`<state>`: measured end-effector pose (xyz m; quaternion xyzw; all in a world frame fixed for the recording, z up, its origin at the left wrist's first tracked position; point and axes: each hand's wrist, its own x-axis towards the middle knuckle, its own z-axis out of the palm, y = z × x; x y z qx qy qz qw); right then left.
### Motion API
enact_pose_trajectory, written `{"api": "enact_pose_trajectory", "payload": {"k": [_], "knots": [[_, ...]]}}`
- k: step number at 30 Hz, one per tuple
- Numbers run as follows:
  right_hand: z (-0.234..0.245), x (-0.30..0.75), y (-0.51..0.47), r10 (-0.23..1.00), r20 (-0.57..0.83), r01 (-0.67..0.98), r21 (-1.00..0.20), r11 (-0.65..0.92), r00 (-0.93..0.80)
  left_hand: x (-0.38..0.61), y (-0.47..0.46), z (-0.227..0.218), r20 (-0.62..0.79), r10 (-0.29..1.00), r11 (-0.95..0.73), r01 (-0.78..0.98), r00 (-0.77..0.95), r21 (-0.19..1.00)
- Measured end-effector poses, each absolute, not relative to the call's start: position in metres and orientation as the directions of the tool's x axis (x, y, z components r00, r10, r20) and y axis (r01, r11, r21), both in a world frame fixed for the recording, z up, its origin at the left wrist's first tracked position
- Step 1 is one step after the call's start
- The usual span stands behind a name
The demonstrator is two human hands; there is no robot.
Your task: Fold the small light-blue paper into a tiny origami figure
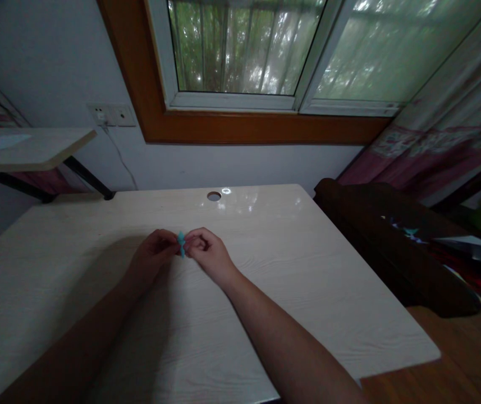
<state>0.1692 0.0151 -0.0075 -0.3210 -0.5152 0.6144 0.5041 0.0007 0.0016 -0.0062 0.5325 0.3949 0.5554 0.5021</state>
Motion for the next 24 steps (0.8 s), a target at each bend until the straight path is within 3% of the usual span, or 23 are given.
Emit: {"api": "enact_pose_trajectory", "payload": {"k": [4,11,24], "knots": [[-0.0074,0.1697,0.0154,0.949,0.111,-0.287,-0.958,0.023,-0.294,0.0028,0.0002,-0.0061,0.157,0.986,-0.146,-0.166,0.054,0.975],[-0.0085,0.1706,0.0166,0.955,0.074,-0.273,-0.962,-0.008,-0.288,-0.0007,0.0008,-0.0059,0.209,0.974,-0.202,-0.085,0.085,0.976],[-0.0077,0.1711,0.0163,0.941,0.104,-0.334,-0.942,-0.011,-0.322,0.0004,0.0005,-0.0049,0.252,0.962,-0.225,-0.217,0.107,0.950]]}}
